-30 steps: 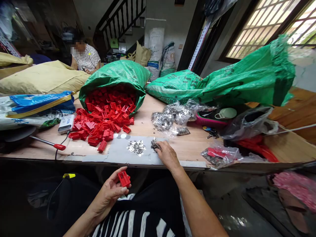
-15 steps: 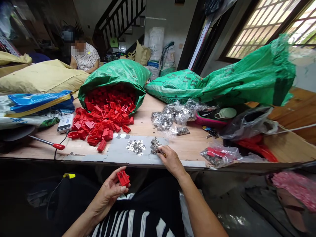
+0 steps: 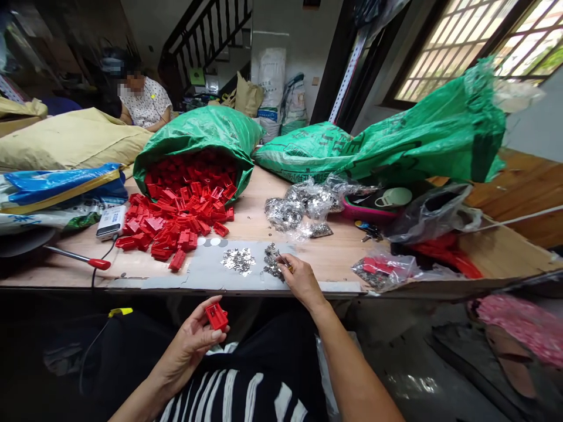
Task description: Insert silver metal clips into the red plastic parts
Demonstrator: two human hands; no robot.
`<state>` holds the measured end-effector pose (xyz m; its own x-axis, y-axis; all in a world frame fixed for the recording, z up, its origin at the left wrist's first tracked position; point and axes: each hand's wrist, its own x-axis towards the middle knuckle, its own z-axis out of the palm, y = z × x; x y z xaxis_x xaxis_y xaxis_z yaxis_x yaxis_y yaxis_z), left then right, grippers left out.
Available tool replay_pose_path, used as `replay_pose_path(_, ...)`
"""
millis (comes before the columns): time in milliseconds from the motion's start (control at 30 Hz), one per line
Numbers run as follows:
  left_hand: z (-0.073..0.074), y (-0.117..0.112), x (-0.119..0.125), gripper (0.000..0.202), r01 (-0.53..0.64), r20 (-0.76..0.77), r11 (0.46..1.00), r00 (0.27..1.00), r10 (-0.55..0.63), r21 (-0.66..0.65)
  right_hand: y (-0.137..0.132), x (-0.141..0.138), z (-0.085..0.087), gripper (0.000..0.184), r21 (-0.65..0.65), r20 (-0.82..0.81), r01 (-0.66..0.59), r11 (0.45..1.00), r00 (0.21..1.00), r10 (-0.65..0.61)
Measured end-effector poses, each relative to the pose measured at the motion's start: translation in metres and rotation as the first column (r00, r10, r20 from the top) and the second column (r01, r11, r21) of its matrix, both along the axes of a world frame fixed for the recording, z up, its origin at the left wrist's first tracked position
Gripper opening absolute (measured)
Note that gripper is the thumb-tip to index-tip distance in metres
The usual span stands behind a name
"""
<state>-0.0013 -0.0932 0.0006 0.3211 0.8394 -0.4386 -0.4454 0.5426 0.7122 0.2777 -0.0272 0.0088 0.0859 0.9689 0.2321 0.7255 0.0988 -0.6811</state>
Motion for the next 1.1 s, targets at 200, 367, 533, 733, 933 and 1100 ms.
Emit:
replay_pose_path(200,-0.001,0.001,-0.003,0.075,0.018,-0.006,1.0,1.0,-0.018,-0.009,-0.005,0.01,0.003,0.019,0.033,0.038,0.042,0.999,0.998,-0.044)
replay_pose_path(367,0.005,0.0,-0.003,0.068,0.004,0.049,1.0,0.999,-0.003,-0.012,-0.021,0.013,0.005,0.017,-0.013,0.08,-0.002,1.0,0.997,0.003)
replay_pose_path(533,0.011,-0.001,-0.001,0.057,-0.016,0.062,1.0,0.998,0.016,0.006,-0.032,0.0,0.003,0.012,-0.095,0.22,0.075,0.993,0.974,-0.052)
replay_pose_path(733,0.008,-0.002,0.001,0.056,-0.096,0.005,0.995,0.995,0.096,0.032,-0.03,-0.006,0.002,0.008,-0.123,0.285,0.108,0.987,0.956,-0.069)
replay_pose_path(933,0.008,-0.002,0.001,0.053,-0.13,-0.022,0.989,0.991,0.132,0.07,-0.031,0.001,0.003,0.009,-0.053,0.255,0.082,0.995,0.965,-0.066)
replay_pose_path(1100,0.002,0.0,0.0,0.06,-0.104,-0.028,0.989,0.994,0.108,0.102,-0.035,0.011,-0.005,0.01,0.055,0.249,-0.062,0.997,0.967,0.046)
